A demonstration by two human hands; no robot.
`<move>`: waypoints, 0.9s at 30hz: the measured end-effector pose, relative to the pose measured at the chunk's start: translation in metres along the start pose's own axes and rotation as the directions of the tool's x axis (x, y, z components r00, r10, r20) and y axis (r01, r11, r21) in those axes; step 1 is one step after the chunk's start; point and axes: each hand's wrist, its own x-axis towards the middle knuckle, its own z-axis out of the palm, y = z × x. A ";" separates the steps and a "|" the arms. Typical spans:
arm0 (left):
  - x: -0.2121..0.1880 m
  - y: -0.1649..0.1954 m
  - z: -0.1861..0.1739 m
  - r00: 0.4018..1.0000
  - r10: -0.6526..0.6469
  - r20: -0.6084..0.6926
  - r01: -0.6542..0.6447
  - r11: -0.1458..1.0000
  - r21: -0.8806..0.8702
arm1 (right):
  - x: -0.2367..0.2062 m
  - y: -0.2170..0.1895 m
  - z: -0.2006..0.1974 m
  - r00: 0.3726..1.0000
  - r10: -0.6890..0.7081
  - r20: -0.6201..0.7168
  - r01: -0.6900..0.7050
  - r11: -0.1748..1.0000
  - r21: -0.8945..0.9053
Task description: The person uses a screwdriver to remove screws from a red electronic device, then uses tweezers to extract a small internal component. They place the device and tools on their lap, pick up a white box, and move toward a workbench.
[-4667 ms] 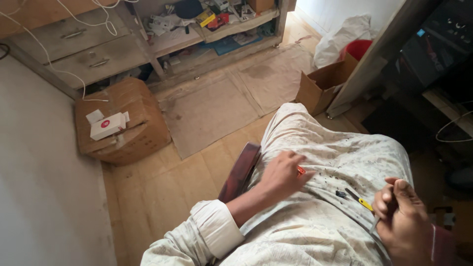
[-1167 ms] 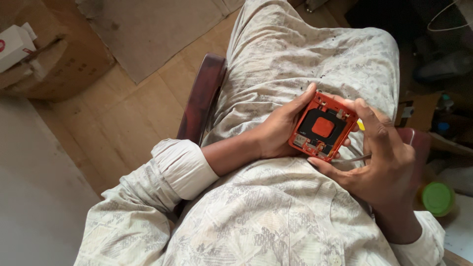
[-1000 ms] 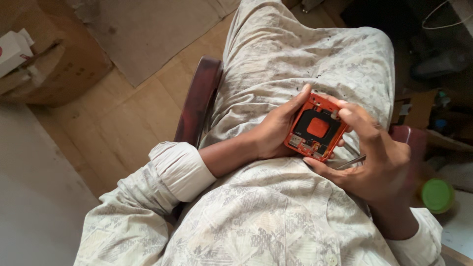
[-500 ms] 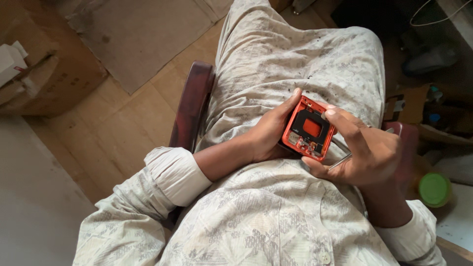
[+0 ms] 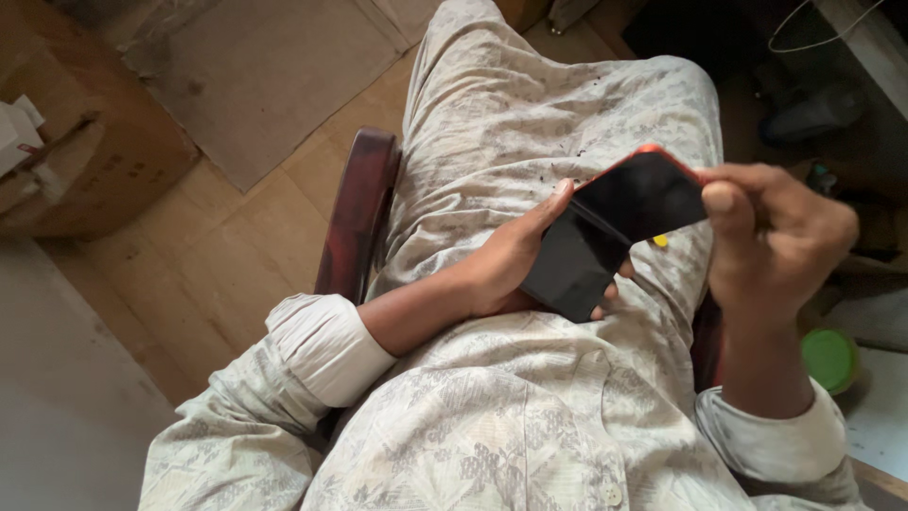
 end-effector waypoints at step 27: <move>-0.012 0.032 -0.003 0.961 -0.206 0.185 0.180 0.972 0.149 | 0.021 0.028 0.004 0.637 0.606 0.476 -0.763 0.407 0.503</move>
